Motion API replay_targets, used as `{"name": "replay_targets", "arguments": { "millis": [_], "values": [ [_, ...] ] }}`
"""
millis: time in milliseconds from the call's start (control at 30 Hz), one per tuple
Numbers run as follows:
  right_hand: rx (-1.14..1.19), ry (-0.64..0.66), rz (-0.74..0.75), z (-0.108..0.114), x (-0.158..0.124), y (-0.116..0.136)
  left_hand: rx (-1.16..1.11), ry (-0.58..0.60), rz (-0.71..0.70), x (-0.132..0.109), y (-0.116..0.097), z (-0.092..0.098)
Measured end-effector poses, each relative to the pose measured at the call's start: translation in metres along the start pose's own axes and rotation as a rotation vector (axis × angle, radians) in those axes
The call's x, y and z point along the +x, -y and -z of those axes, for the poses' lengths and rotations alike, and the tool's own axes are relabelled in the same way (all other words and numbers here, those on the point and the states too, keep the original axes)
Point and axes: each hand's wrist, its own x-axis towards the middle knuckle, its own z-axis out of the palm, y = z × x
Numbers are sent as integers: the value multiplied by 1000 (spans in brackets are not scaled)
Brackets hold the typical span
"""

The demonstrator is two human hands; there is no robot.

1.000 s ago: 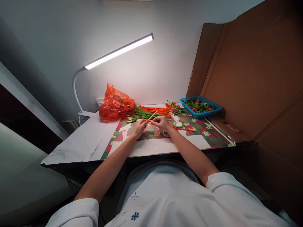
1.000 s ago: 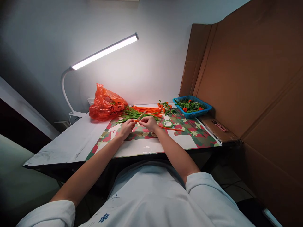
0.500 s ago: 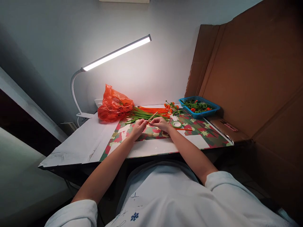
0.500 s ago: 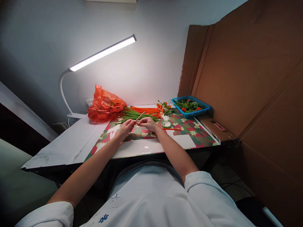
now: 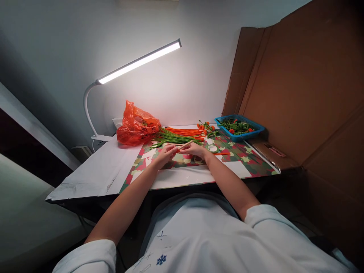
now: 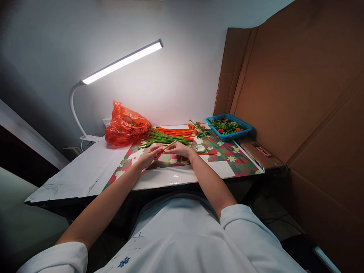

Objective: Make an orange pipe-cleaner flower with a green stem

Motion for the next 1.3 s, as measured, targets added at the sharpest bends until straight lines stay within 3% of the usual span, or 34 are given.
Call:
{"name": "replay_targets", "arguments": {
  "millis": [267, 433, 667, 867, 1300],
  "values": [
    [-110, 192, -93, 5, -2, 5, 201, 275, 18, -5, -7, 9],
    [-250, 181, -84, 5, 0, 2, 393, 334, -10, 0, 2, 14],
    [-475, -78, 84, -11, -4, 9, 697, 164, -134, 7, 10, 13],
    [-635, -255, 172, -16, -3, 13, 973, 1, -110, 2, 8, 3],
    [-593, -279, 177, -11, -3, 10, 1246, -161, 33, -1, 3, -9]
  ]
}}
